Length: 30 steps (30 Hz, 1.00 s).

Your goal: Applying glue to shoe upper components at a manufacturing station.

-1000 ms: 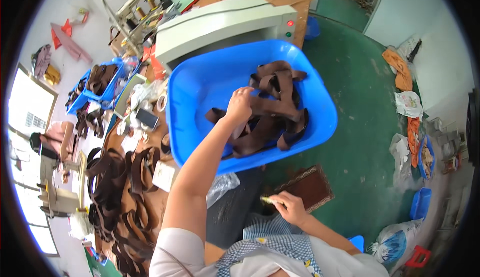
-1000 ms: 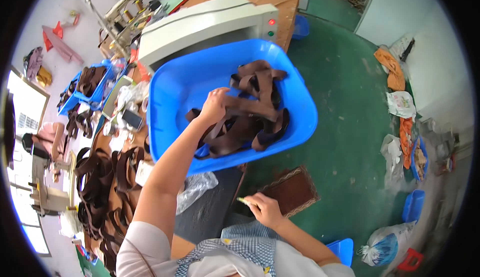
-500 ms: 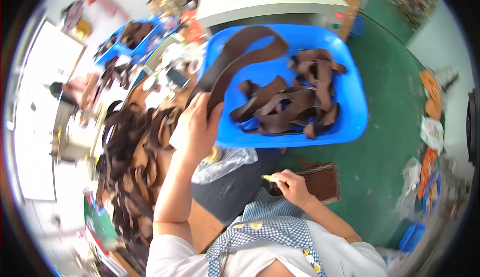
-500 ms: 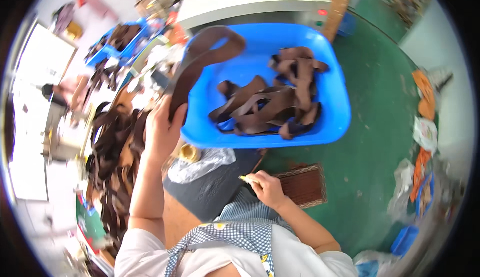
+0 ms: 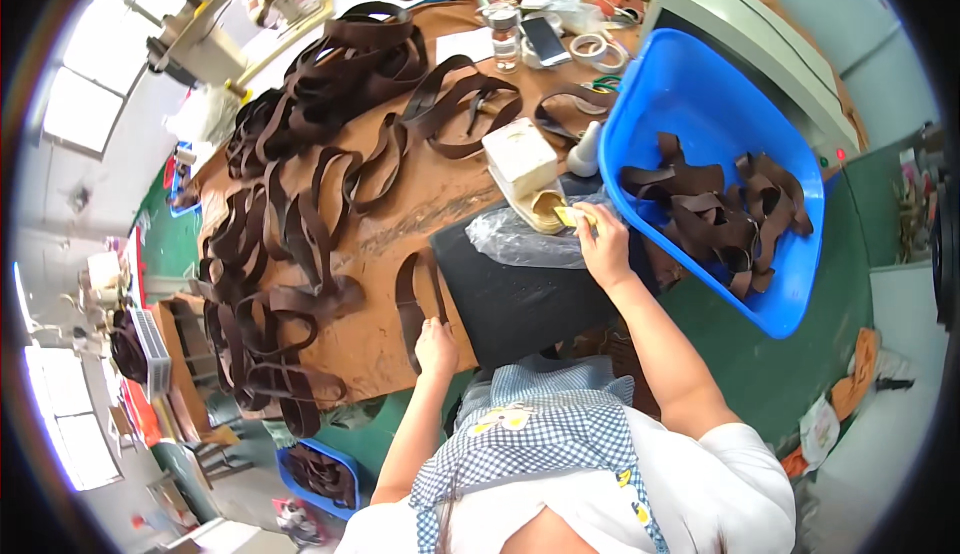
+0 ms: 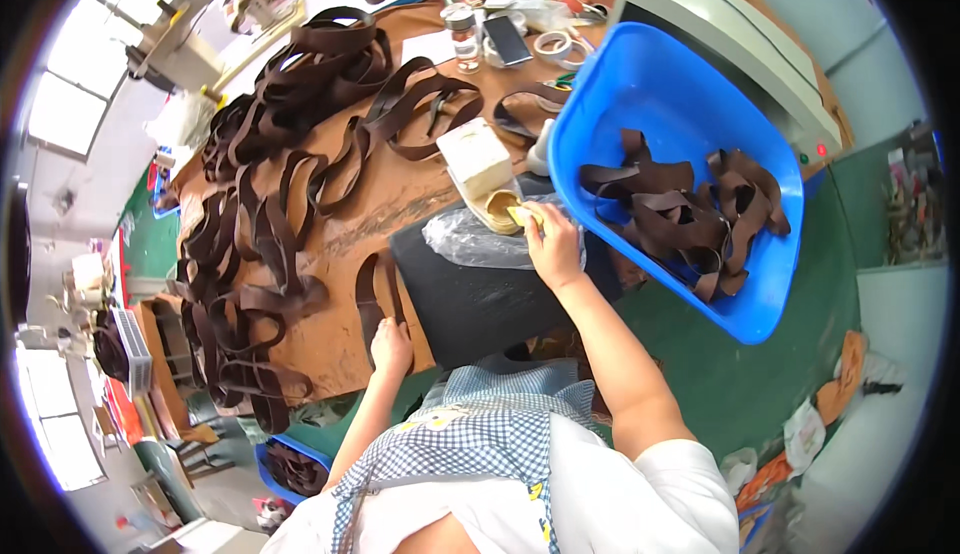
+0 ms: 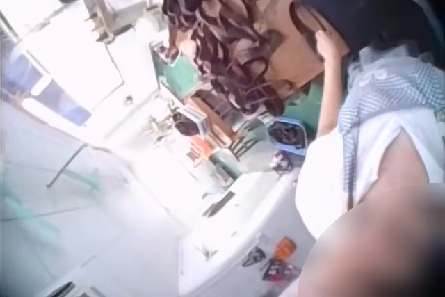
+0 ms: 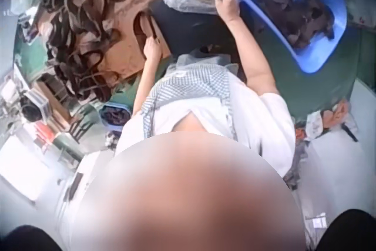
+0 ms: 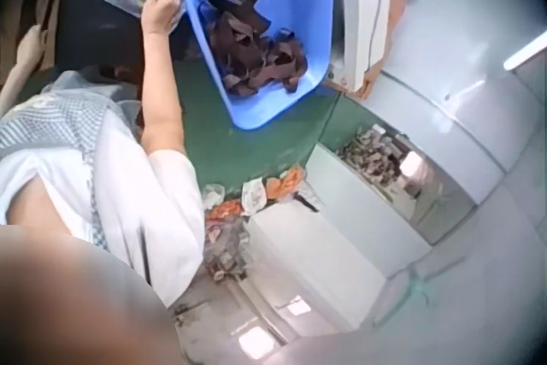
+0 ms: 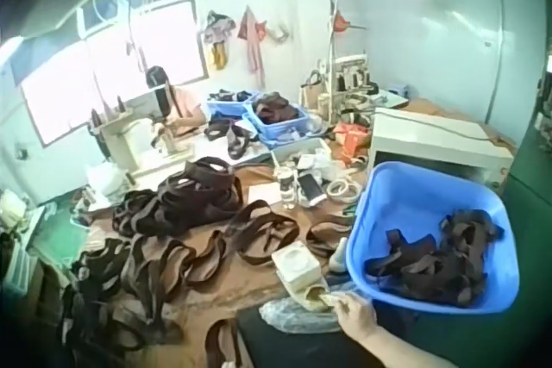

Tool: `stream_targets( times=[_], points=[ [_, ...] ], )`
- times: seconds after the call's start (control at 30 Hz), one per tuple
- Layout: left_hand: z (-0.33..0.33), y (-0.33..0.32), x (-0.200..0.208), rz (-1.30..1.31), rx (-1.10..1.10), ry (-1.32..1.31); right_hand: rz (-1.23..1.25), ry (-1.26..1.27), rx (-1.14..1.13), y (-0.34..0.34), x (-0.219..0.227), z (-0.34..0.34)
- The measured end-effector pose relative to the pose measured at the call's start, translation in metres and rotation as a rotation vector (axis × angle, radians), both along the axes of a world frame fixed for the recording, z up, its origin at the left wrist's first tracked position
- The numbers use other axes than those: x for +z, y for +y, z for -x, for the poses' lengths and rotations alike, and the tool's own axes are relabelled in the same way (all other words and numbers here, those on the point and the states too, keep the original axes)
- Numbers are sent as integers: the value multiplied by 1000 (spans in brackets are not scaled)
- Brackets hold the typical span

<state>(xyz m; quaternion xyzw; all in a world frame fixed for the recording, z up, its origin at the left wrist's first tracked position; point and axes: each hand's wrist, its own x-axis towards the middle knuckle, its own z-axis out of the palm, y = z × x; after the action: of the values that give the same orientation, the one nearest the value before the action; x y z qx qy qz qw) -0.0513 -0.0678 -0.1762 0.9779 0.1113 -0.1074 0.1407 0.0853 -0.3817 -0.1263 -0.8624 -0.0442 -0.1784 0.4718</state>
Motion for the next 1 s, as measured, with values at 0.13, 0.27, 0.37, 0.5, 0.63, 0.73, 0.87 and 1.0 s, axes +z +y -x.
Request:
stream_targets(
  times=[0.13,0.27,0.37,0.5,0.63,0.73,0.87,1.0],
  points=[
    [5,4,7,116,114,-144,92,7,-10,5,-22,-26],
    [15,29,16,-113,313,-437,209,14,50,10,-18,-34],
    [36,64,-26,227,523,204,211,-43,21,18,-2,-30],
    [54,77,-47,499,576,94,320,-17,101,15,5,-20],
    [40,68,-5,1085,883,137,311,-32,17,3,9,-8],
    [34,69,49,1044,792,234,228,74,-69,3,7,-1],
    [32,69,74,1523,556,225,-447,358,-130,8,10,7],
    [7,49,107,1568,429,-121,-1018,630,-45,45,44,19]
  ],
)
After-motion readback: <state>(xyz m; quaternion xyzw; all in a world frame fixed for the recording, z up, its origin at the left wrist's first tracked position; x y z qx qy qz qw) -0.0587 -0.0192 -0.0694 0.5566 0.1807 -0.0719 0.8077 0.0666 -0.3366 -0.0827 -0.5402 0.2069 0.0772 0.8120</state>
